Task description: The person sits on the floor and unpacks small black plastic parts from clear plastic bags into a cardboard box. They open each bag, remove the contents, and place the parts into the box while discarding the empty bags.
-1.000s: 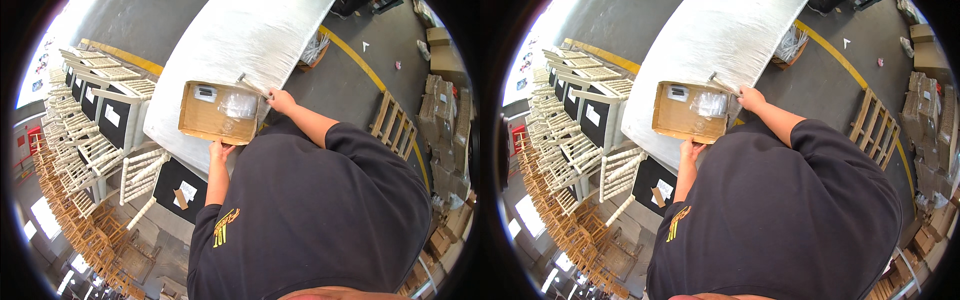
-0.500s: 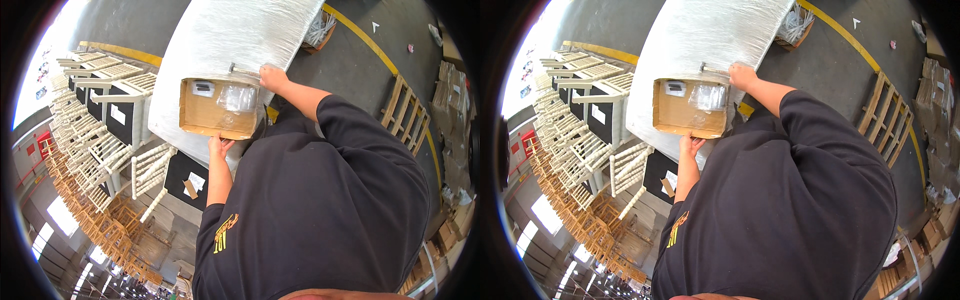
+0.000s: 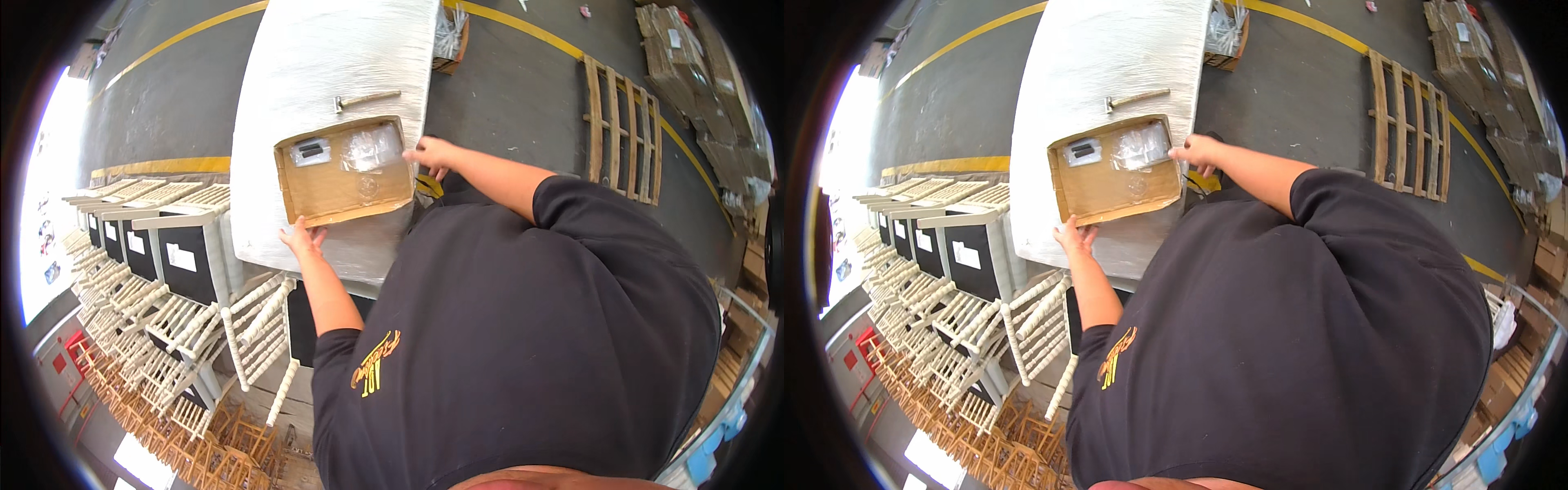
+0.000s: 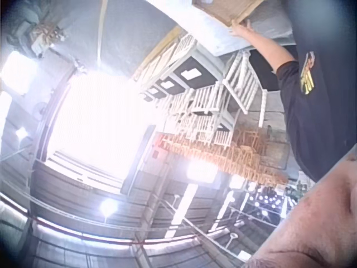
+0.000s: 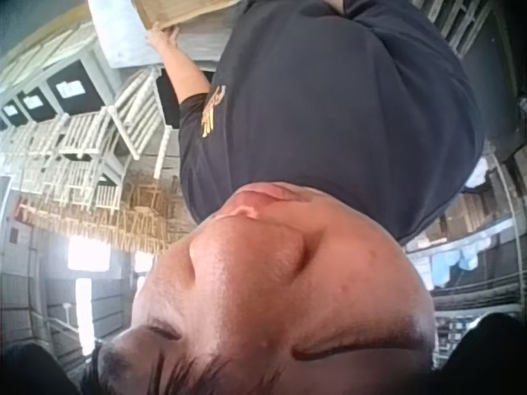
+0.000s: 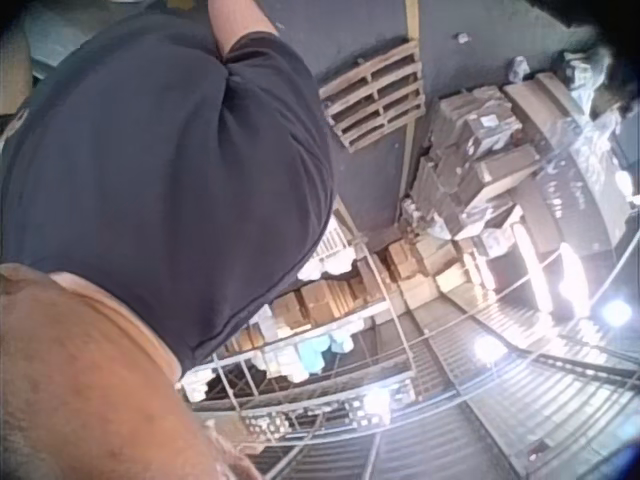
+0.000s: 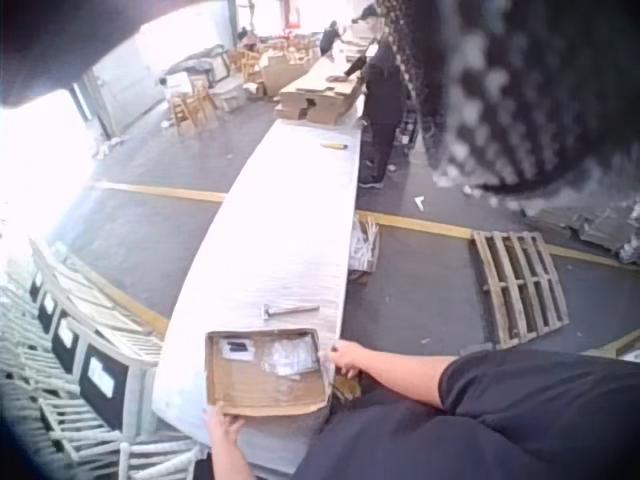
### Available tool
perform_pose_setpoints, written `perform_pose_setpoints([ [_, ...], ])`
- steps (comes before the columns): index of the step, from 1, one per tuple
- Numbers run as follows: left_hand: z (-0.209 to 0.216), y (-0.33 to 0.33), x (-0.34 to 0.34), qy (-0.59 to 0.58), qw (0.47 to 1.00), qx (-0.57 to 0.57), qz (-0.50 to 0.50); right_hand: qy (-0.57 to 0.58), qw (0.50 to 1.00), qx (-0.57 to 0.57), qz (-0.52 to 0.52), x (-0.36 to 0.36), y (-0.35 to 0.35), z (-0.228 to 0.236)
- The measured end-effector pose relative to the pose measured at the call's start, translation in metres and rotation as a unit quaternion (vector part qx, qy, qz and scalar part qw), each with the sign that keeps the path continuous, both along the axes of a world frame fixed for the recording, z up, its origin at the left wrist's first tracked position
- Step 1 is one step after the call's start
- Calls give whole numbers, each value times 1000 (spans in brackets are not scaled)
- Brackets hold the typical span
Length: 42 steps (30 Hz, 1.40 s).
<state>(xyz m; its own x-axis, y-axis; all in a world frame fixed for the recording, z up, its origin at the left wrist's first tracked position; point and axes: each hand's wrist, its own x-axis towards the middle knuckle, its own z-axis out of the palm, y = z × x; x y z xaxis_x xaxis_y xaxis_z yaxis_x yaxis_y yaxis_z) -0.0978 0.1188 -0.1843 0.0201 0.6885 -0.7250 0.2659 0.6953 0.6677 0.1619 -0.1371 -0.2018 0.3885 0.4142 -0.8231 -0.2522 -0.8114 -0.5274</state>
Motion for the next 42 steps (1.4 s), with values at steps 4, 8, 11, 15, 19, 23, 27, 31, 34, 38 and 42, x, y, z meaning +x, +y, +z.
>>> perform_pose_setpoints([
  [4, -8, 23, -14, -20, 992, 34, -117, -4, 1000, -15, 10, -46, 2, 14],
  [8, -12, 15, 11, -18, 983, 36, -180, -72, 996, 7, -55, -42, -22, -1],
  [11, -19, -28, 26, 22, 963, 36, -266, -99, 988, -3, -114, -26, -69, -7],
  [15, -11, -101, 62, 59, 896, 17, -441, -162, 978, -58, -118, 5, -174, -17],
  [19, -4, -181, 117, 44, 862, -41, -502, -274, 956, -62, -82, 27, -289, -26],
  [23, -35, -263, 162, 42, 855, -25, -516, -240, 962, -86, -101, 60, -377, -31],
  [27, -115, -336, 217, 48, 856, -71, -510, -221, 955, -133, -144, 102, -454, -101],
  [31, -222, -386, 250, 133, 847, -87, -508, -173, 975, -65, -122, 168, -471, -210],
  [34, -342, -422, 292, 149, 819, -87, -547, -257, 961, -80, -65, 214, -508, -336],
  [38, -492, -397, 330, 126, 824, -91, -545, -204, 972, -53, -105, 246, -481, -478],
  [42, -597, -369, 356, 138, 793, 9, -594, -194, 972, -78, -108, 263, -454, -580],
])
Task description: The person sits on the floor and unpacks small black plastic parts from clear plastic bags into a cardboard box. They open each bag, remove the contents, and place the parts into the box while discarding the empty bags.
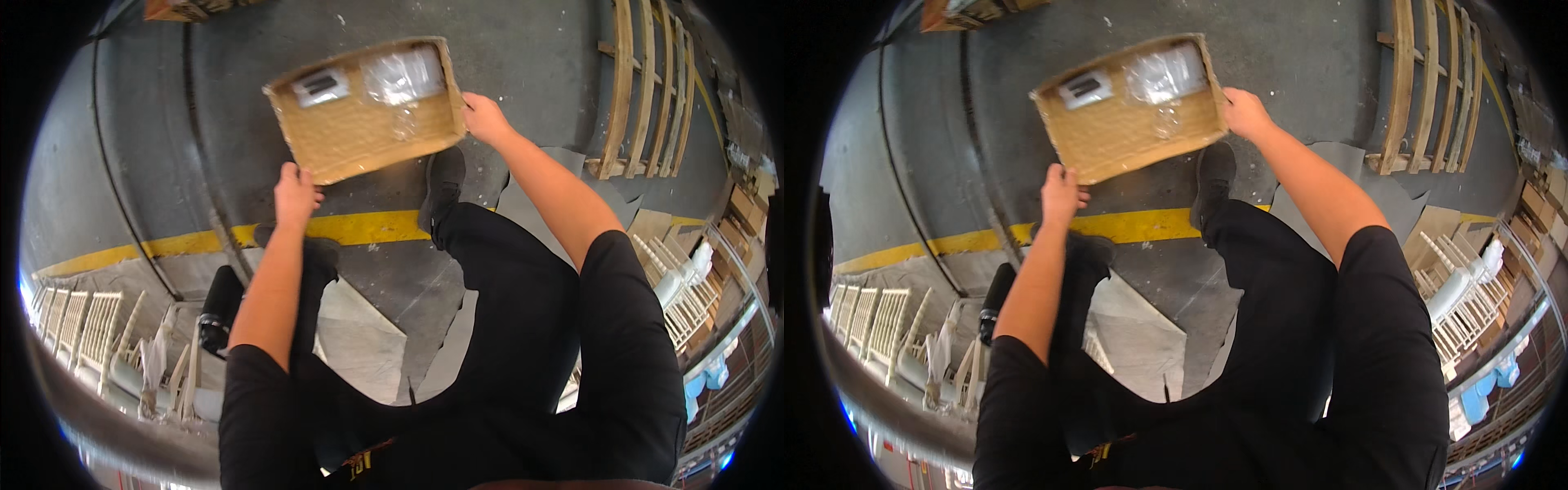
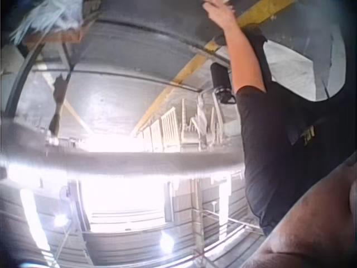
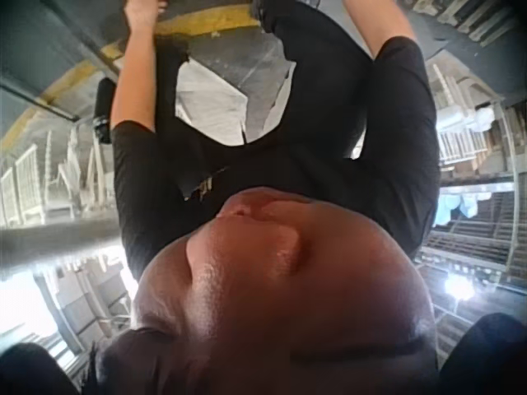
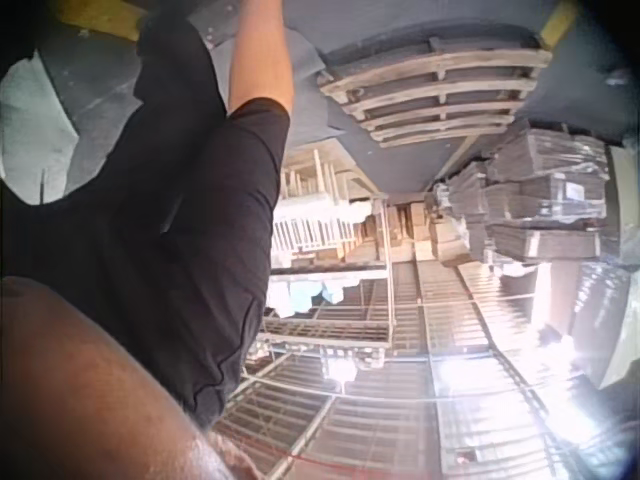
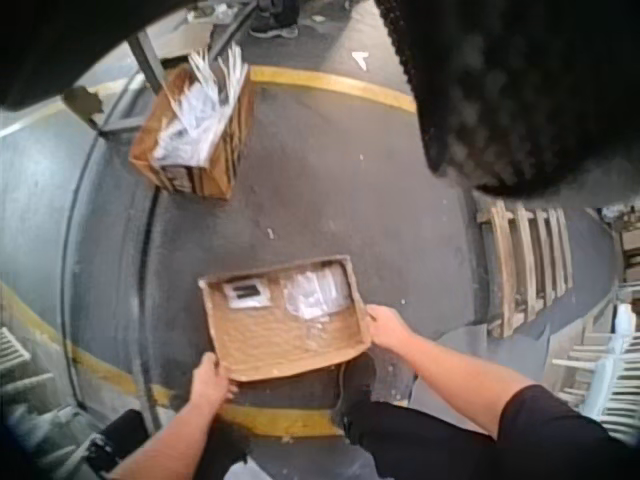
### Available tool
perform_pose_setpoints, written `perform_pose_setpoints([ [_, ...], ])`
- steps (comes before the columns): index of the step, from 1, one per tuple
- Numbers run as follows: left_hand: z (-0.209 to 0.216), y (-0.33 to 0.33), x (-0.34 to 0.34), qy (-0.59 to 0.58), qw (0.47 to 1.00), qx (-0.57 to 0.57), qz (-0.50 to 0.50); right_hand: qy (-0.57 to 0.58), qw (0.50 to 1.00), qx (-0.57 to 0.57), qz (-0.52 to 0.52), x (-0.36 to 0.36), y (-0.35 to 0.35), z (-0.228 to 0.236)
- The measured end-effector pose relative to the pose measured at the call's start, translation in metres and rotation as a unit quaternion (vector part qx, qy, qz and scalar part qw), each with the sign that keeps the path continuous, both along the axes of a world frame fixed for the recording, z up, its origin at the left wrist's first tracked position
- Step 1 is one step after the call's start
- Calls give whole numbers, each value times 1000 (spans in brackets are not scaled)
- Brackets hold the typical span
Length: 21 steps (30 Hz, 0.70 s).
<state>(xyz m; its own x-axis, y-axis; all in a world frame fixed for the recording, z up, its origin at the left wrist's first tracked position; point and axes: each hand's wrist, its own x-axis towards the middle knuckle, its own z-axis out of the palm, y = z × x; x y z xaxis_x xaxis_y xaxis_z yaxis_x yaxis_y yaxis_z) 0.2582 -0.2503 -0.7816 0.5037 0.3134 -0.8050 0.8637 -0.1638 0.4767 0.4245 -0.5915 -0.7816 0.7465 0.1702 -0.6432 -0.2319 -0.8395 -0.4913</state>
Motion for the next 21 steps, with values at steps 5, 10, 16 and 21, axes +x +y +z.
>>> perform_pose_setpoints([
  [5, -63, 29, 15, -48, 995, 68, -62, -67, 995, -23, 65, 7, 13, -76],
  [10, -69, 51, 69, 192, 920, 59, -337, -6, 938, -159, 309, 37, 28, -72],
  [16, -13, 59, 200, -142, 930, 138, -310, -126, 893, -132, 411, 98, 78, -37],
  [21, -27, 36, 209, 32, 977, 37, -208, -75, 859, -161, 480, 101, 117, -44],
])
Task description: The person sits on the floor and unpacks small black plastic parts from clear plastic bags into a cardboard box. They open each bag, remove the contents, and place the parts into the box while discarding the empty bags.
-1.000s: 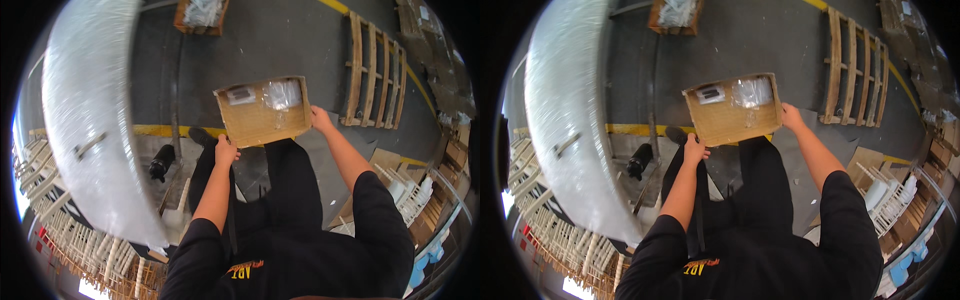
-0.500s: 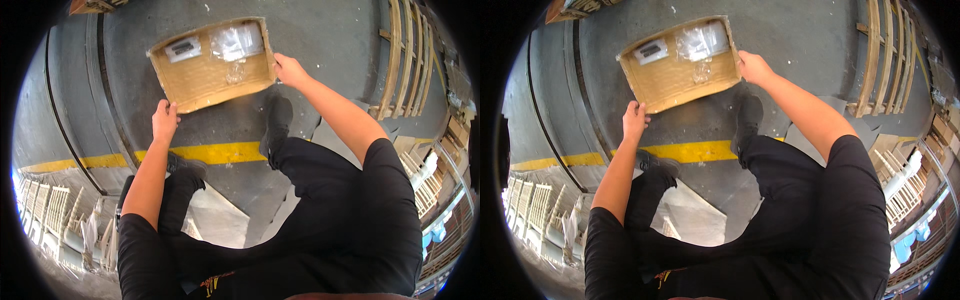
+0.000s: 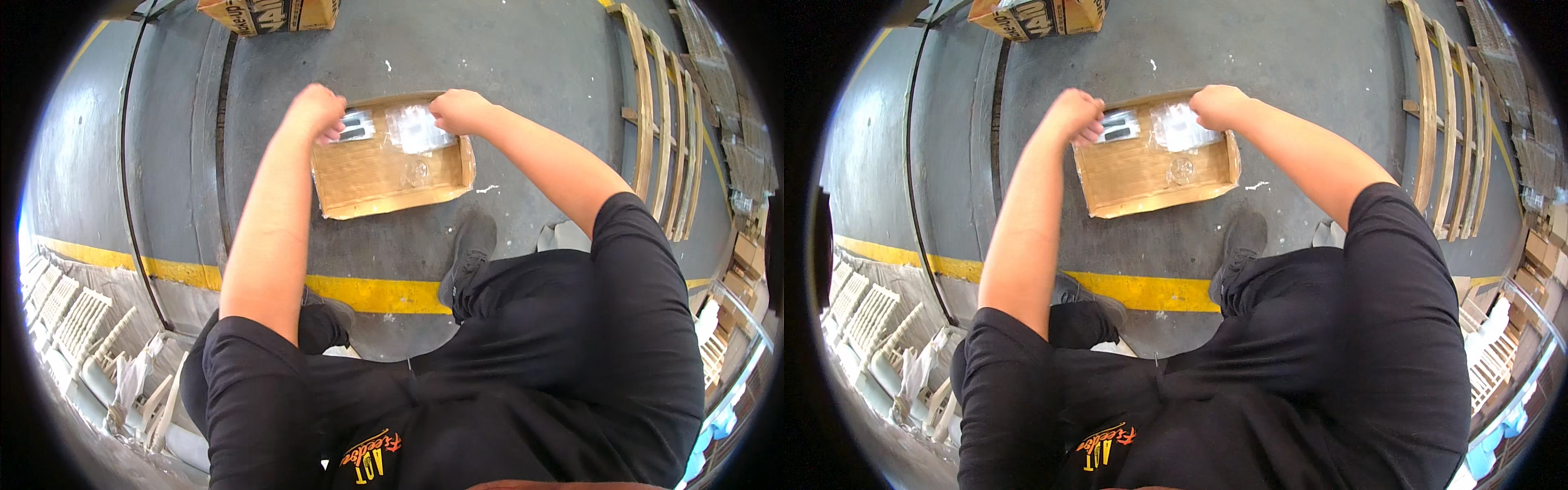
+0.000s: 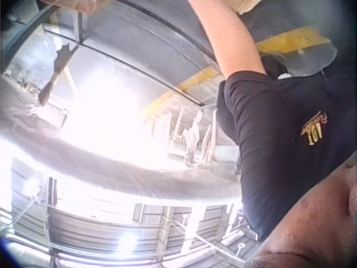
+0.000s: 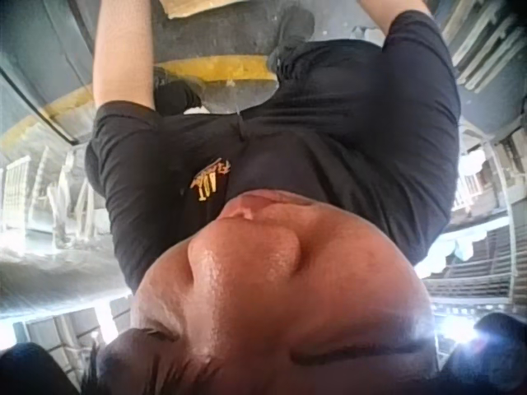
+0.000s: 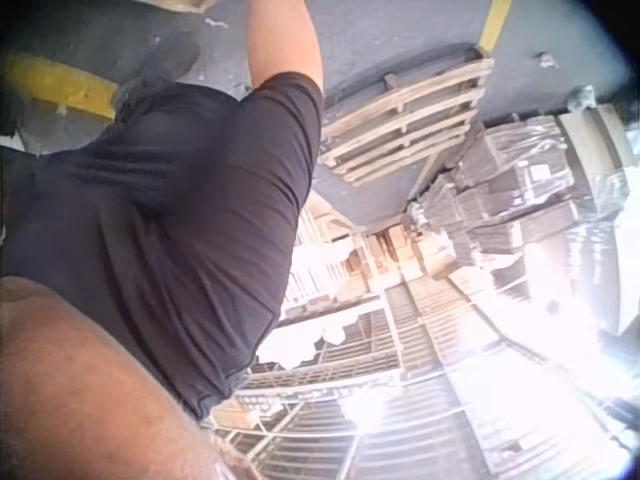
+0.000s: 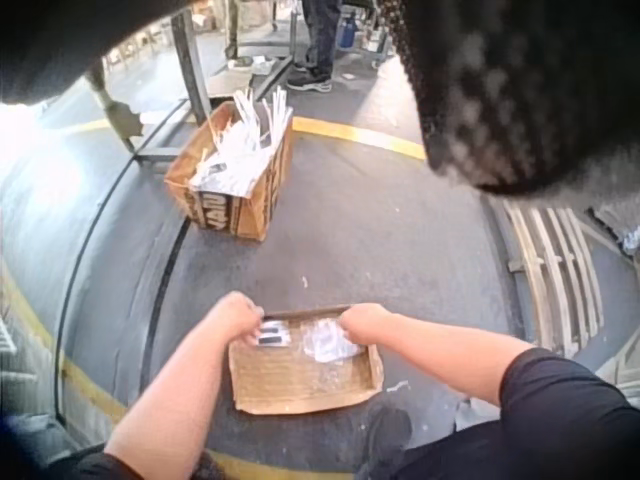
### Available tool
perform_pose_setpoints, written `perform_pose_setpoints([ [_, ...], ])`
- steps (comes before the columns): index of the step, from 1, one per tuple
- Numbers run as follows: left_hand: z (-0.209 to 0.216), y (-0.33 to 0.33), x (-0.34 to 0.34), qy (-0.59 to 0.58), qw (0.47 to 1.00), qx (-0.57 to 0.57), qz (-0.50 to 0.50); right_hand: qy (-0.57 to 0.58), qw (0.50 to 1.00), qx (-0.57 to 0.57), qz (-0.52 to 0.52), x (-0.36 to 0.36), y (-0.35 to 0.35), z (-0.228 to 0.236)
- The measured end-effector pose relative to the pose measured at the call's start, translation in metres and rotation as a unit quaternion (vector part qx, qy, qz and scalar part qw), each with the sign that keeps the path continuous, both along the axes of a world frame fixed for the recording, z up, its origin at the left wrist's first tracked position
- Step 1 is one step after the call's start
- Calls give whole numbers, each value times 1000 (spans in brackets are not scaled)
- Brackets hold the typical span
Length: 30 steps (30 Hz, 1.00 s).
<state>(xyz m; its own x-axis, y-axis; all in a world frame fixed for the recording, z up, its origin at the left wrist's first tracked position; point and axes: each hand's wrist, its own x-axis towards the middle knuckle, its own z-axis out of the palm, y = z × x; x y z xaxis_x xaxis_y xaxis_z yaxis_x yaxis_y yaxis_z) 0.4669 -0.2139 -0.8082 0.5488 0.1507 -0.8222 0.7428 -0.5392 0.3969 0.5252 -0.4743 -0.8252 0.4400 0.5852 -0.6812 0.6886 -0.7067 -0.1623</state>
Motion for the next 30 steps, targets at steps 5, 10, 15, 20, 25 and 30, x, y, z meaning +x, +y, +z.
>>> perform_pose_setpoints([
  [5, -90, -36, -83, -39, 997, -9, 66, -104, 993, 53, 18, -35, 3, -41],
  [10, -130, -56, -78, -104, 957, -63, 262, -177, 978, 99, 50, -35, -27, -65],
  [15, -162, -29, -62, -195, 943, -91, 255, -145, 988, 49, 34, -23, -1, -59],
  [20, -141, -46, -50, -240, 909, -175, 292, -126, 987, 89, -36, -12, -15, -55],
  [25, -96, -29, -51, -146, 925, -155, 315, 54, 945, 226, -230, -4, -6, -40],
  [30, -73, -56, -82, -130, 731, -425, 518, 478, 753, 159, -424, -7, 17, -25],
])
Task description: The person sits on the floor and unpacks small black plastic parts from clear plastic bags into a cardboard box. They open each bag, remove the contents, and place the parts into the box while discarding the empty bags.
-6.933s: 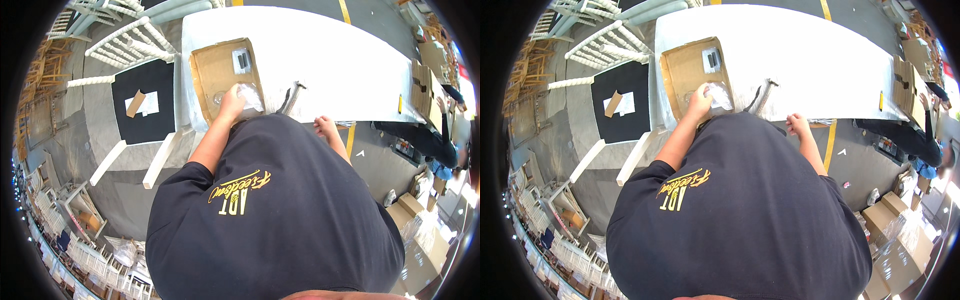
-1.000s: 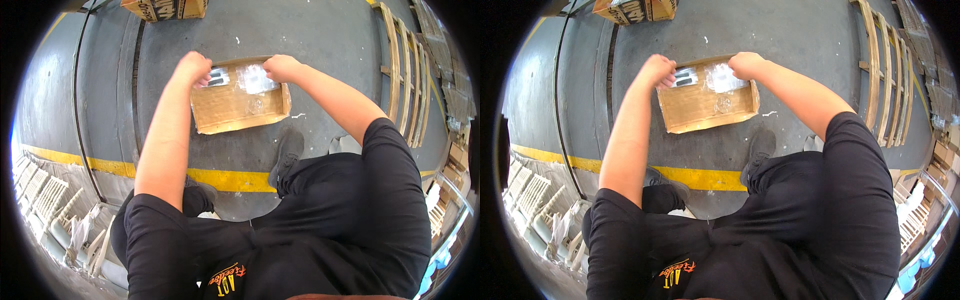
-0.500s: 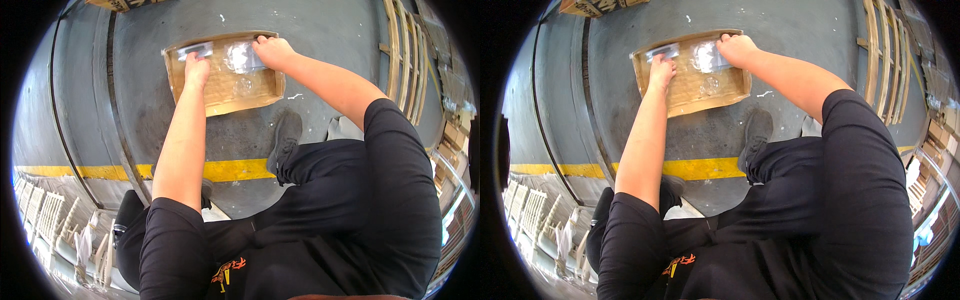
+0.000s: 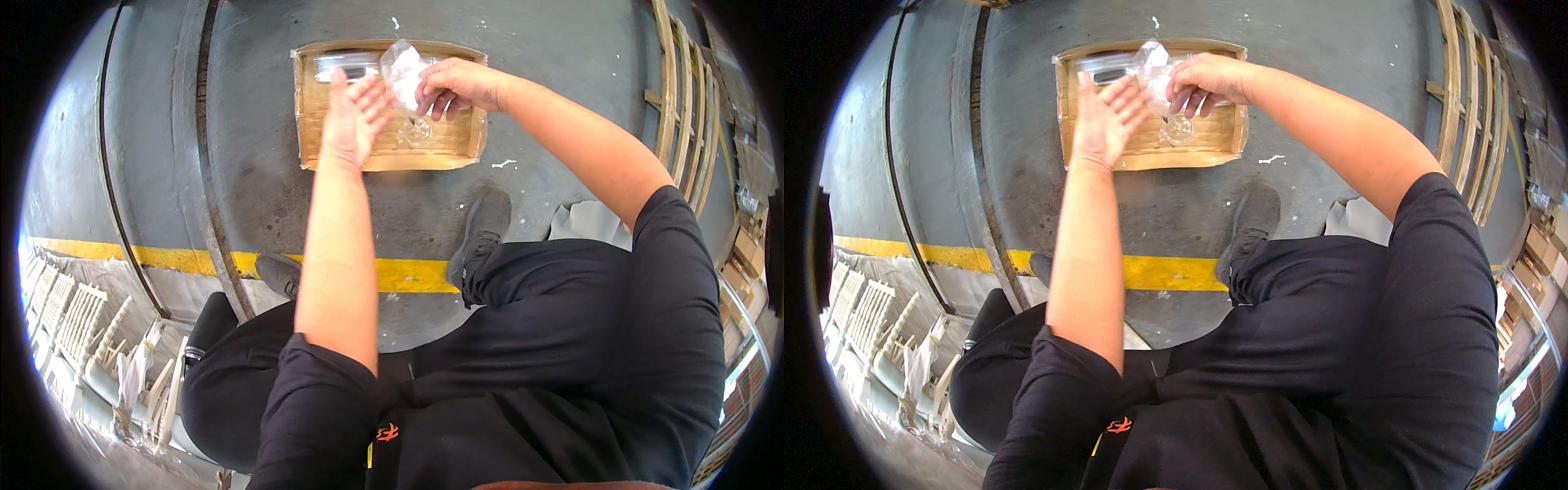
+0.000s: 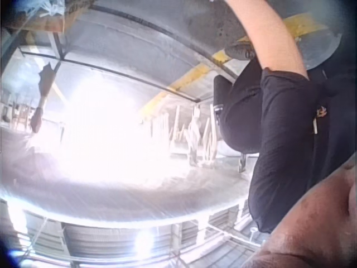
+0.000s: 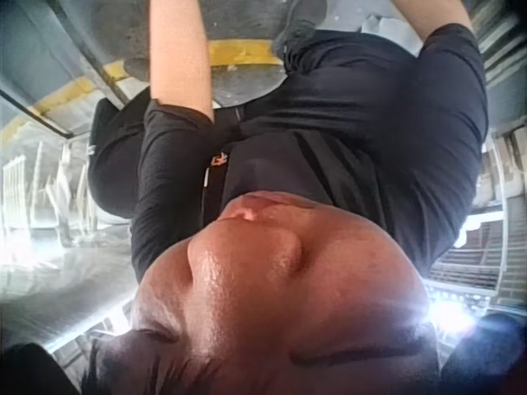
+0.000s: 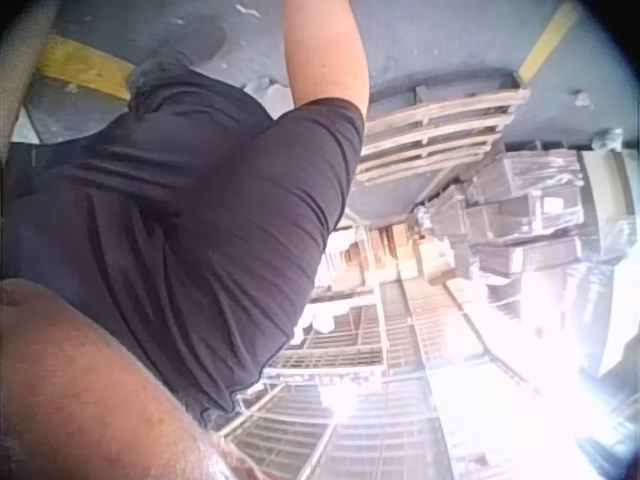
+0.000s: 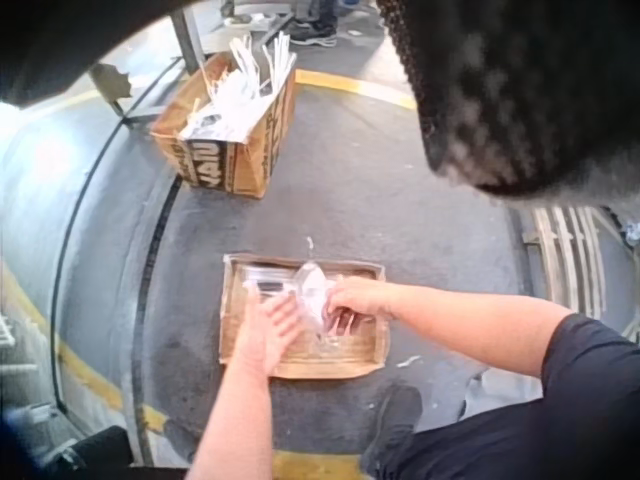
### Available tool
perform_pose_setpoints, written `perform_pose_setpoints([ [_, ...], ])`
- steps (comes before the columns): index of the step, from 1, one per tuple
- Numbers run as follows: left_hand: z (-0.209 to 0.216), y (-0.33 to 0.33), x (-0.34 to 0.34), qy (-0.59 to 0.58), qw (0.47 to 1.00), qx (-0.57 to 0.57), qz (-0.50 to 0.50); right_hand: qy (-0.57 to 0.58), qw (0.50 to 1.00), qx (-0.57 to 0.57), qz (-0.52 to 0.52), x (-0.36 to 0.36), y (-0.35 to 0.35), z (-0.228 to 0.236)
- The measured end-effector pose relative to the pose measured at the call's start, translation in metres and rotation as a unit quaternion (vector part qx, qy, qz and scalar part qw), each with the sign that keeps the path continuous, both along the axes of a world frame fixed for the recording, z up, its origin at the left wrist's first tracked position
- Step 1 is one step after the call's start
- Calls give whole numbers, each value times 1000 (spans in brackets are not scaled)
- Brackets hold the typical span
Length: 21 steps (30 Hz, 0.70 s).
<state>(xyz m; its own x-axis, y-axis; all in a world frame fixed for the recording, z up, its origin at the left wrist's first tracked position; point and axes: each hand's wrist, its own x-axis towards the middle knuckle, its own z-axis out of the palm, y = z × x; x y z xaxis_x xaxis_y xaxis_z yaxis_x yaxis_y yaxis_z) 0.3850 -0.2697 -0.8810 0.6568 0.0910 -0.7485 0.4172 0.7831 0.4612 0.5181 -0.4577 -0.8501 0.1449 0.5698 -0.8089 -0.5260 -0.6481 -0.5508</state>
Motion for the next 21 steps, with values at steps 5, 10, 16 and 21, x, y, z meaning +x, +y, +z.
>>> perform_pose_setpoints([
  [5, -9, -32, -27, 52, 984, -141, 97, 70, 997, 5, 16, -21, 13, -13],
  [10, -29, 1, -50, -14, 996, -81, 36, -25, 991, -7, 134, -24, 32, -7],
  [16, -10, 2, -26, 5, 975, 94, -199, -164, 949, -93, 254, -1, -12, 7],
  [21, -14, -9, -24, 89, 877, 260, -393, -208, 920, -132, 306, 2, -33, 18],
])
